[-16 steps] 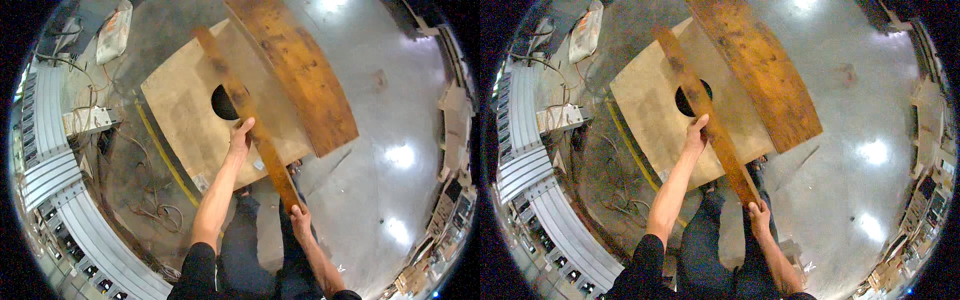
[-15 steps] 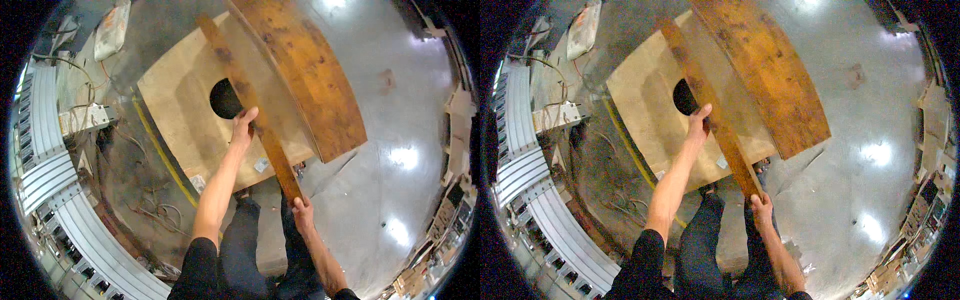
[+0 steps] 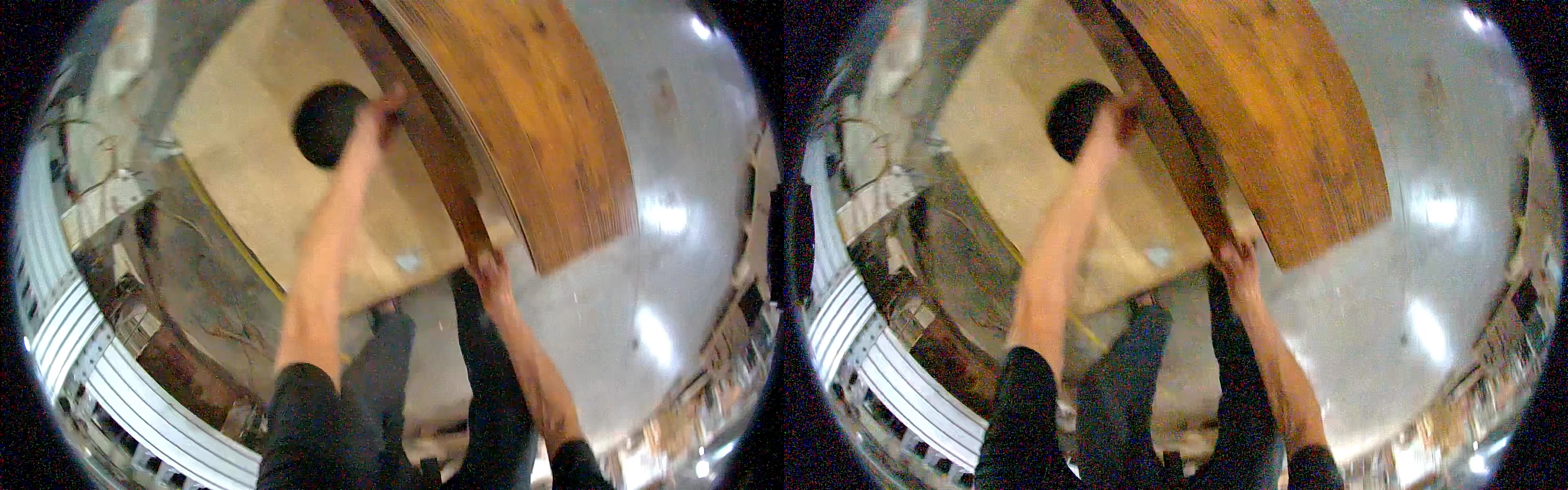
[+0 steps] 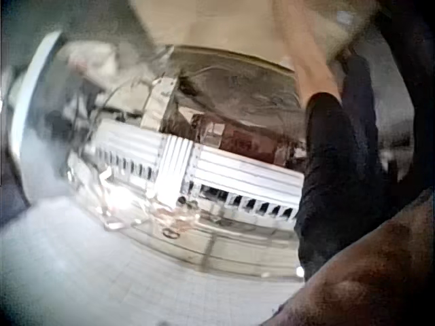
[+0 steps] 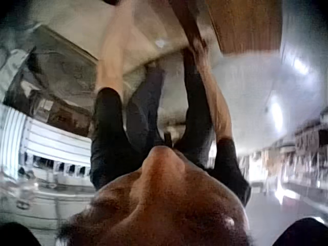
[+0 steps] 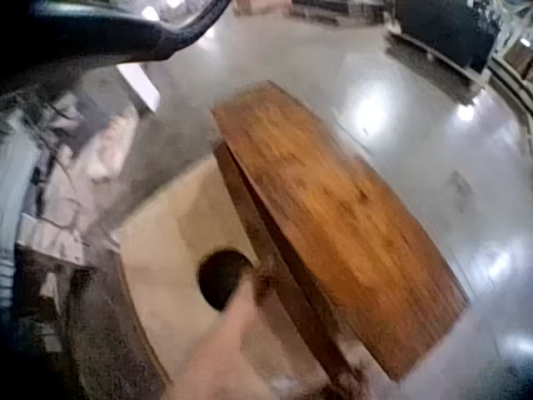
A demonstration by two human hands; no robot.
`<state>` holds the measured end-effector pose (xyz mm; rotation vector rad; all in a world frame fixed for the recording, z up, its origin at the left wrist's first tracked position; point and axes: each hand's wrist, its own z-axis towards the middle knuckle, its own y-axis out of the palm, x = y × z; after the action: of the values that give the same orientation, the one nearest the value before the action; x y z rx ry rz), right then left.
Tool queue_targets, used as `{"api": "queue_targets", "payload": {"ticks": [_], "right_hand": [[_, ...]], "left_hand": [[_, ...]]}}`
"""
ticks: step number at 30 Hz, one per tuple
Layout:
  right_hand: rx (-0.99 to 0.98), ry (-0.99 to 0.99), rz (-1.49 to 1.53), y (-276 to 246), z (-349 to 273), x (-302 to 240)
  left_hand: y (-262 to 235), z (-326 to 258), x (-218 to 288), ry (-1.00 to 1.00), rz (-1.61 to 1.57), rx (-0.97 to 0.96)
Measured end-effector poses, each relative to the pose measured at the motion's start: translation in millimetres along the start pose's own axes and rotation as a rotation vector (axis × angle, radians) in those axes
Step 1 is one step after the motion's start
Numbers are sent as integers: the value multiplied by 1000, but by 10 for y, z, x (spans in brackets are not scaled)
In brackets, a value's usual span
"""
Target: The person picks up wooden planks from a roller conveyor and places them by hand onto a wooden base, building a stack.
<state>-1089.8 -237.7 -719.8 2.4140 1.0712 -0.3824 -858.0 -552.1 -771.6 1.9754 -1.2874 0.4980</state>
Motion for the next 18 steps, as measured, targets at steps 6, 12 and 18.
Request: {"api": "queue_targets", "payload": {"ticks": [6,12,18], "right_hand": [[43,67,-47,7,292,-137],[79,124,-35,-124,377,-215],[88,101,-62,143,298,-166]], "left_hand": [[-249,305,217,-152,332,-80],[240,33,476,-238,424,67],[-24,65,605,-226,472,105]]}}
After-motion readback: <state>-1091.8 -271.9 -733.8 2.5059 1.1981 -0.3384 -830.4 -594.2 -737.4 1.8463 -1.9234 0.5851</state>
